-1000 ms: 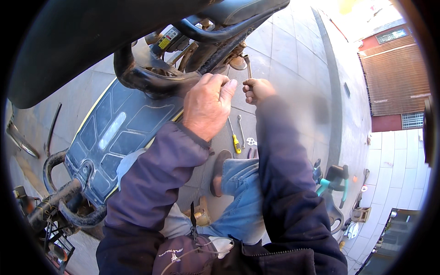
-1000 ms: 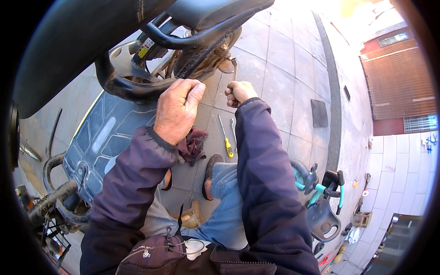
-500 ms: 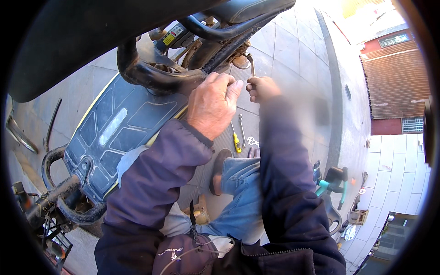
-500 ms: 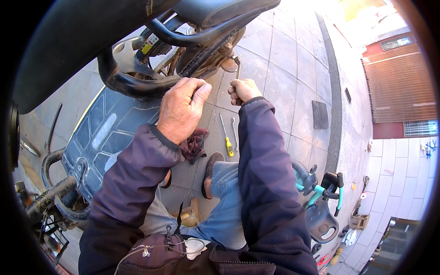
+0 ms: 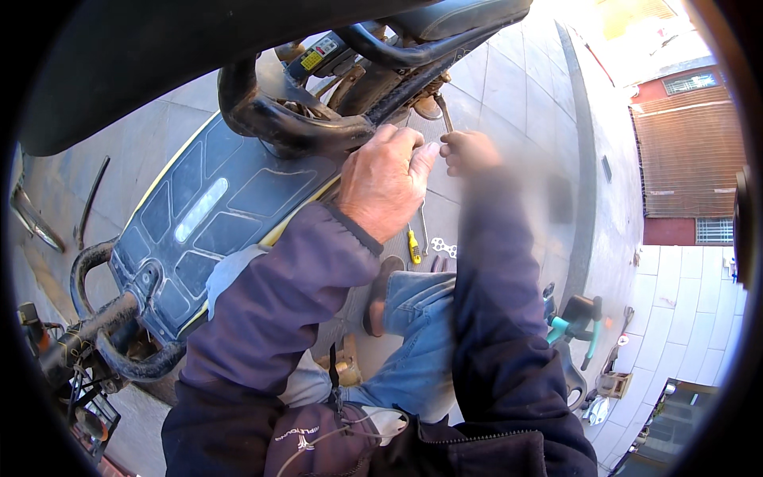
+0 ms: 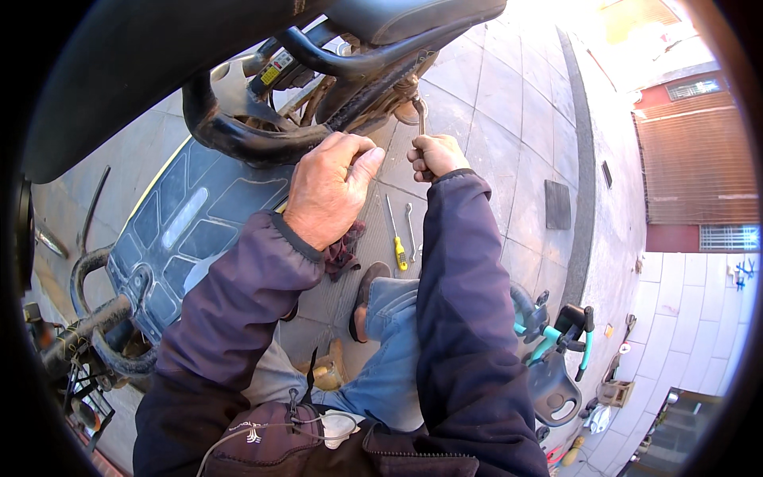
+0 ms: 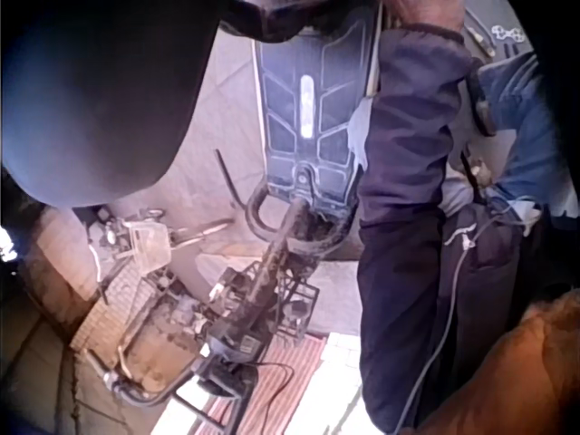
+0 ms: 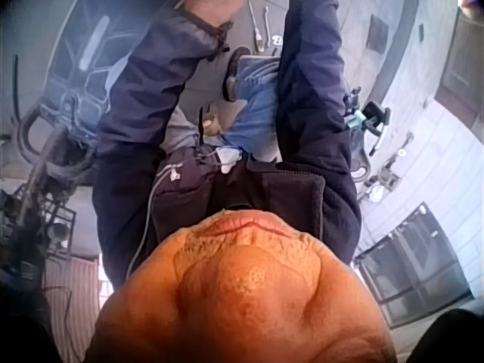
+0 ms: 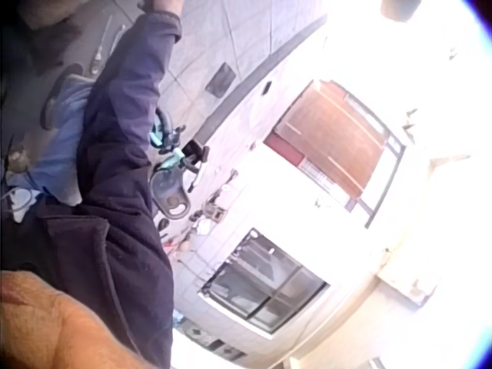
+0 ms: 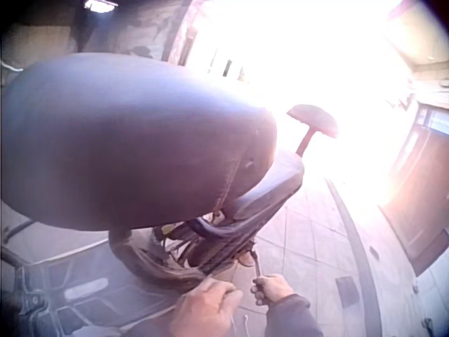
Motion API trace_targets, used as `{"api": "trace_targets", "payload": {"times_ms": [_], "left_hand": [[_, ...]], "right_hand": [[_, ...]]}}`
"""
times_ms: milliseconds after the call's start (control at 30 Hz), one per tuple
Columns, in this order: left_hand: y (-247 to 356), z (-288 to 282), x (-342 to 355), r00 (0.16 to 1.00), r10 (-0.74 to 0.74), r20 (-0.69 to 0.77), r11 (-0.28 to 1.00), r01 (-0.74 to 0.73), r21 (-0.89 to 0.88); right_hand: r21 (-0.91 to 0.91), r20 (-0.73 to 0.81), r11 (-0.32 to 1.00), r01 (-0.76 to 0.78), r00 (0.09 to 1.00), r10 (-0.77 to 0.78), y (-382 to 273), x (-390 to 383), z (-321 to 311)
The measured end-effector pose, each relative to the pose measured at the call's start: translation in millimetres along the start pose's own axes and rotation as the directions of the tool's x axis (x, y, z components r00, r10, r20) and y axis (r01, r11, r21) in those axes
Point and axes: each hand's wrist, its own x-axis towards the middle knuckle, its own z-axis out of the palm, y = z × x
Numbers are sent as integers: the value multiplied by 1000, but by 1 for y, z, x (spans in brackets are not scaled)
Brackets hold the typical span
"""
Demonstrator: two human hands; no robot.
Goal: The person sits on the floor and uses a wrench to tighten a bolt on the rear suspension of a scooter. They repeatedly adjust the tool and apply force to secure the component.
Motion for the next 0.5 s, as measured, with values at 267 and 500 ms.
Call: {"api": "trace_targets", "payload": {"times_ms": [267,500], "left_hand": [[0,0,-1,1000,-6,22,999,5,36],[-1,1,-2,1000,7,30,999,-8,47]], "right_hand": [[31,31,998,62,997,-63,-8,1,1],[218,89,975,-40,996,21,-40,1,9]]}}
